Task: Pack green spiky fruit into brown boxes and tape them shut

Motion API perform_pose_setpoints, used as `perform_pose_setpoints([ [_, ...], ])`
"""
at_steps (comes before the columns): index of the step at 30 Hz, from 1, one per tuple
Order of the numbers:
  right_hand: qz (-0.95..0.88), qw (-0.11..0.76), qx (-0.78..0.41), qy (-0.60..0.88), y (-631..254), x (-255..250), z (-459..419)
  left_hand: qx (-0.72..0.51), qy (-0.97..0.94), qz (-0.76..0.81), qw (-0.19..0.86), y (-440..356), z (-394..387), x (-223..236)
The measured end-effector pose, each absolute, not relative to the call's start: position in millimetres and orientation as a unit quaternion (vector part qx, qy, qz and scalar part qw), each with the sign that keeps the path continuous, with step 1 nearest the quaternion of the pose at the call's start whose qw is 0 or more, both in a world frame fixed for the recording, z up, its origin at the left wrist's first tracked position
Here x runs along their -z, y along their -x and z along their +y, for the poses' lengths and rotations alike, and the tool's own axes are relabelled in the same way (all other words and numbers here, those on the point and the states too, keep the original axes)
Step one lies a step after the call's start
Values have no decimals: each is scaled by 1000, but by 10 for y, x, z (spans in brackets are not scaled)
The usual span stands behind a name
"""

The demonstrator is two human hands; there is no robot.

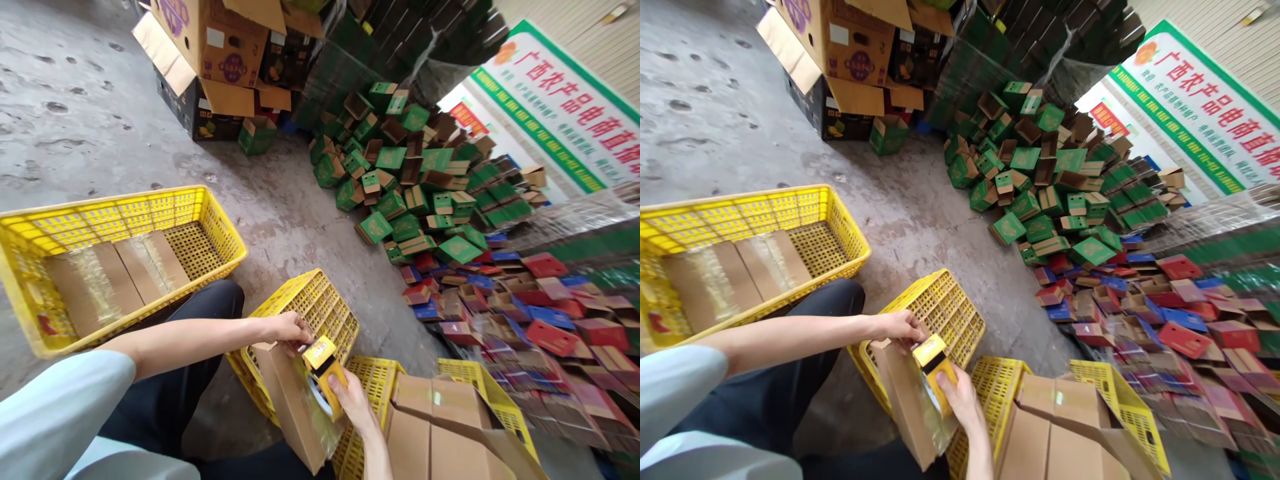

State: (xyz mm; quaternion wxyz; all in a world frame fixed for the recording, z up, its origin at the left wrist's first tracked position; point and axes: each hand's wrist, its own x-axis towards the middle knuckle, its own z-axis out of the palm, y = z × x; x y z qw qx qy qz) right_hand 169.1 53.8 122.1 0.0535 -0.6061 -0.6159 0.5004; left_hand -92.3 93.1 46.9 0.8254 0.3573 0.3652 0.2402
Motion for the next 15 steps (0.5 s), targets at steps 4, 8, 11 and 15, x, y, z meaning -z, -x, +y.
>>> perform_pose_setpoints([
  [4, -604, 59, -523, 598, -1694, -1183, 557, -234, -378, 379, 812, 937, 987, -445],
  [8, -581, 76, -547, 598, -1639, -1208, 535, -240, -386, 380, 806, 932, 1023, -417],
  [11, -566, 72, -553, 607, -1565, -1253, 518, -239, -390, 389, 800, 937, 1047, -380],
  [15, -555, 51, -550, 622, -1476, -1288, 525, -241, -393, 402, 791, 956, 1060, -320],
])
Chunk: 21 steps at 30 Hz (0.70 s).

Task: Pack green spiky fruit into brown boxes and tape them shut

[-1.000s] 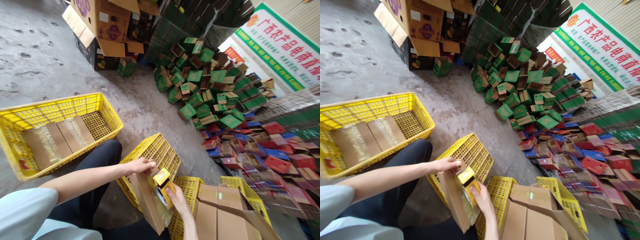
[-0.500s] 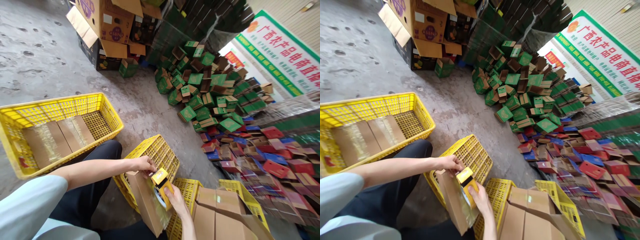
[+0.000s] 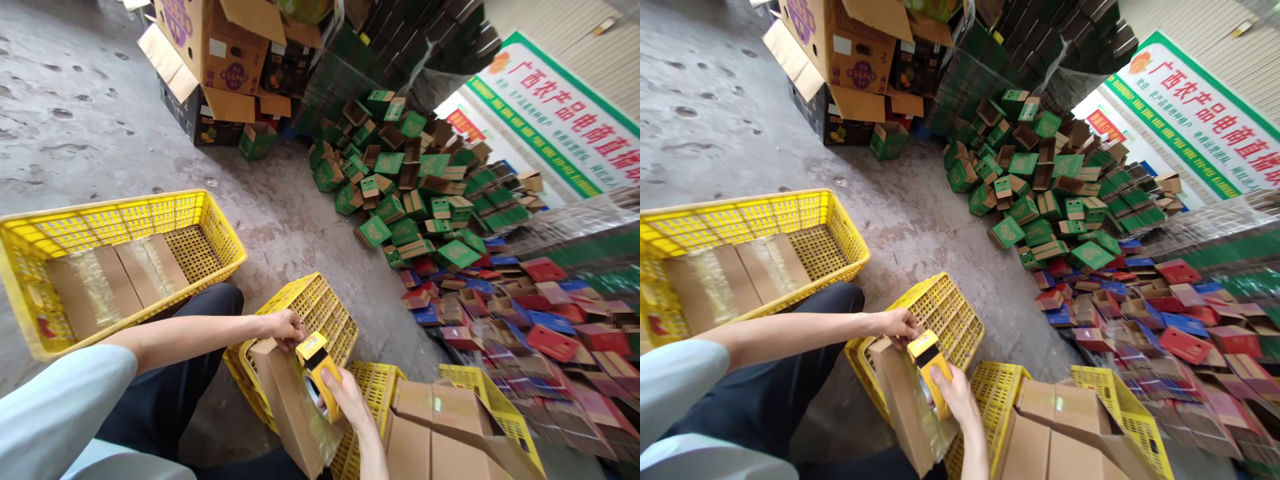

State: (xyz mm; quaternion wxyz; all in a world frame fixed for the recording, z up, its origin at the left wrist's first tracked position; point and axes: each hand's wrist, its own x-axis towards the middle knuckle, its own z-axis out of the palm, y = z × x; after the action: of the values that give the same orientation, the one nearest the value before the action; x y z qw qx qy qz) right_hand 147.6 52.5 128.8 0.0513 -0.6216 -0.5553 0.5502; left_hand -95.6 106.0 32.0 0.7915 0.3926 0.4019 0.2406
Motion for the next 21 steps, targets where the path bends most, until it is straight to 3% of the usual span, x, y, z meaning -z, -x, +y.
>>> perform_pose_setpoints([
  [14, -590, 58, -515, 619, -1507, -1241, 498, -210, -399, 388, 804, 971, 1104, -250],
  [21, -582, 20, -525, 621, -1467, -1232, 574, -217, -403, 383, 803, 984, 1147, -203],
])
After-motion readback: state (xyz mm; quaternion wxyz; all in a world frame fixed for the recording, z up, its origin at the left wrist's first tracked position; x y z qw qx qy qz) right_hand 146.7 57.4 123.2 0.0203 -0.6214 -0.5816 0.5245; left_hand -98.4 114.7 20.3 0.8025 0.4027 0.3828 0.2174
